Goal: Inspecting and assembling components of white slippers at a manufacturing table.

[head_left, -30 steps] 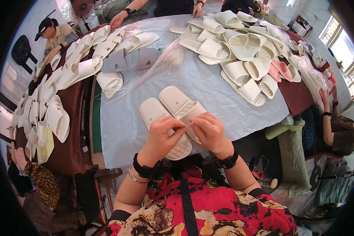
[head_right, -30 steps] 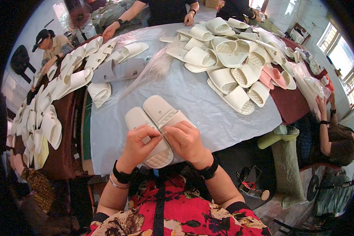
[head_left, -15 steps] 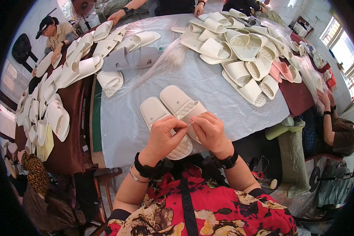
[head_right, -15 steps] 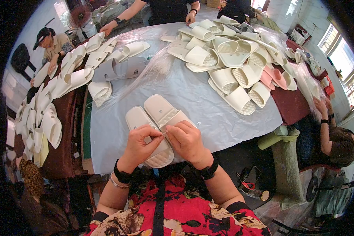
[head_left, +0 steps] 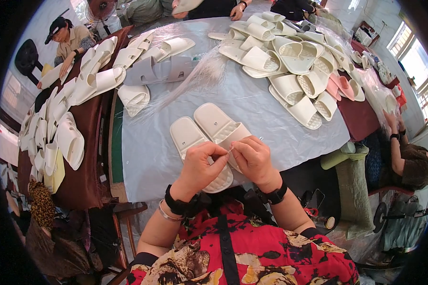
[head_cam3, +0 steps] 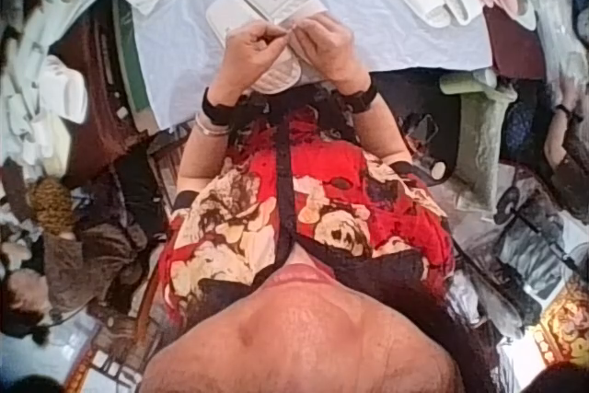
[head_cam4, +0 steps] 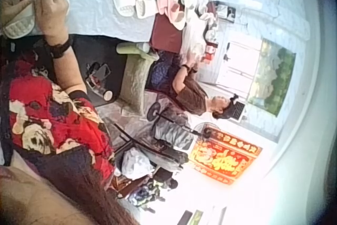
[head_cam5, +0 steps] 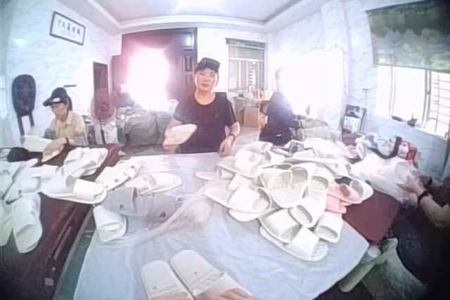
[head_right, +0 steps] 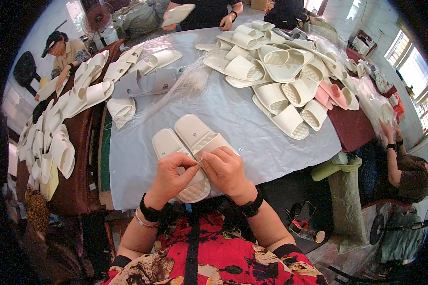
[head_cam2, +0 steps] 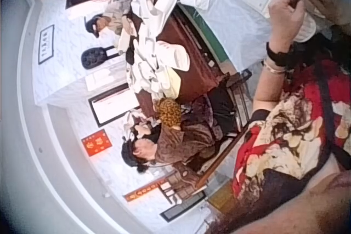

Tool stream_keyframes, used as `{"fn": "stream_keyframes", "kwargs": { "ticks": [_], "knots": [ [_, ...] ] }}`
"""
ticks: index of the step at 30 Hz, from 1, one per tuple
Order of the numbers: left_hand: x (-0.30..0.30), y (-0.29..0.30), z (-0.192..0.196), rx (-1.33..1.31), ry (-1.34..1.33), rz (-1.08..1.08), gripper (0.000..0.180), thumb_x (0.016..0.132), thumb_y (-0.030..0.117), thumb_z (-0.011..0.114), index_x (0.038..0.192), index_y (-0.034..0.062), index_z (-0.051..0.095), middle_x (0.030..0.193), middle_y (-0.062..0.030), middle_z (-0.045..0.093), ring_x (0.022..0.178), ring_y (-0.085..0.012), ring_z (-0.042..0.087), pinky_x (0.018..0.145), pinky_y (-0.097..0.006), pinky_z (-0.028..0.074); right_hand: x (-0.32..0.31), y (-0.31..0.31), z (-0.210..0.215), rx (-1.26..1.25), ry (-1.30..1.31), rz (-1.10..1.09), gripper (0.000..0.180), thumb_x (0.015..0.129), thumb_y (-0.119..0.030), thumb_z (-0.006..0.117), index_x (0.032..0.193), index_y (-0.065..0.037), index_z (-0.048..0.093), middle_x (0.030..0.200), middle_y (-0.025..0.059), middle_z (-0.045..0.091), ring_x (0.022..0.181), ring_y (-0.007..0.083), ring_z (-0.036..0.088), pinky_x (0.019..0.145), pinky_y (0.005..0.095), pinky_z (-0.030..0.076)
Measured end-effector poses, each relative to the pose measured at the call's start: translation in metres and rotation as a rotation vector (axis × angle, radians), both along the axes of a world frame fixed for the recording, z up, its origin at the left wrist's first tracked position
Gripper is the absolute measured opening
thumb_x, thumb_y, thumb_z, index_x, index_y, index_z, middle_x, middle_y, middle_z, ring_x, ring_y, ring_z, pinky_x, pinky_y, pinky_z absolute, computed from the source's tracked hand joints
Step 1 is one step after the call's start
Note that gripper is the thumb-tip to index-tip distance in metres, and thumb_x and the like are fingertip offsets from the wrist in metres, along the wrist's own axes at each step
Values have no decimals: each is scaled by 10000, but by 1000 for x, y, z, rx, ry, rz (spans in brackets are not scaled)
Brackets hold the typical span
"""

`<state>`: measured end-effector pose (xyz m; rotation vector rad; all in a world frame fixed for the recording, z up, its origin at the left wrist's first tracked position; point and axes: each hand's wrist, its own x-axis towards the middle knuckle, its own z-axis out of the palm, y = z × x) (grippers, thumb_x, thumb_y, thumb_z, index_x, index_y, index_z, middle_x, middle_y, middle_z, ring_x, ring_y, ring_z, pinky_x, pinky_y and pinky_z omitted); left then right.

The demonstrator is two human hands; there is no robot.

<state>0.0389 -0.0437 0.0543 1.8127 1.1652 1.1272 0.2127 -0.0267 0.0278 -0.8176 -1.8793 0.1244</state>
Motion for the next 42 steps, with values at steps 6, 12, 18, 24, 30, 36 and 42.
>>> {"fn": "stream_keyframes", "kwargs": {
  "ticks": [6,12,18,24,30,36,42],
  "knots": [
    [2,0,-5,-48,-14,12,71,776,61,688,803,-5,682,734,-101,664,657,-179,626,595,-285,479,-1,-1,-4,17,-36,-36,149,737,-37,698,876,-31,644,711,79,616,653,252,609,561,355,503],
    [4,-1,-8,-63,-39,11,82,786,68,684,798,-13,675,729,-100,666,640,-150,622,576,-276,475,-1,-1,-5,12,-27,-43,155,728,-39,702,871,-35,642,706,74,610,652,249,607,553,352,501],
    [4,-2,-9,-77,-40,17,83,786,68,681,809,-12,676,736,-97,670,638,-141,618,580,-270,476,-1,-1,-5,9,-32,-46,150,728,-39,702,864,-40,640,708,73,612,645,249,602,550,351,499],
    [3,-3,-13,-99,-60,23,87,783,65,679,821,-13,675,738,-91,671,647,-128,618,577,-266,474,-1,-2,-3,16,-40,-57,155,728,-45,705,869,-43,641,709,72,612,644,246,600,544,347,497],
    [3,-3,-12,-93,-55,26,87,785,66,681,821,-12,673,736,-86,673,650,-118,615,577,-260,473,-1,-2,-5,25,-55,-60,155,729,-45,705,871,-41,642,707,71,607,645,244,600,538,346,495],
    [3,-3,-13,-118,-87,30,84,795,66,680,821,-13,672,734,-80,674,652,-105,609,580,-256,471,-3,-2,-5,31,-54,-57,152,728,-45,703,866,-43,641,699,68,598,645,242,599,537,346,494],
    [2,-2,-18,-104,-84,38,68,815,48,693,808,-15,665,717,-34,661,673,-56,565,605,-228,453,-3,-3,-7,27,-62,-39,162,713,-41,698,863,-43,636,707,68,597,652,241,599,540,350,493]
  ]
}}
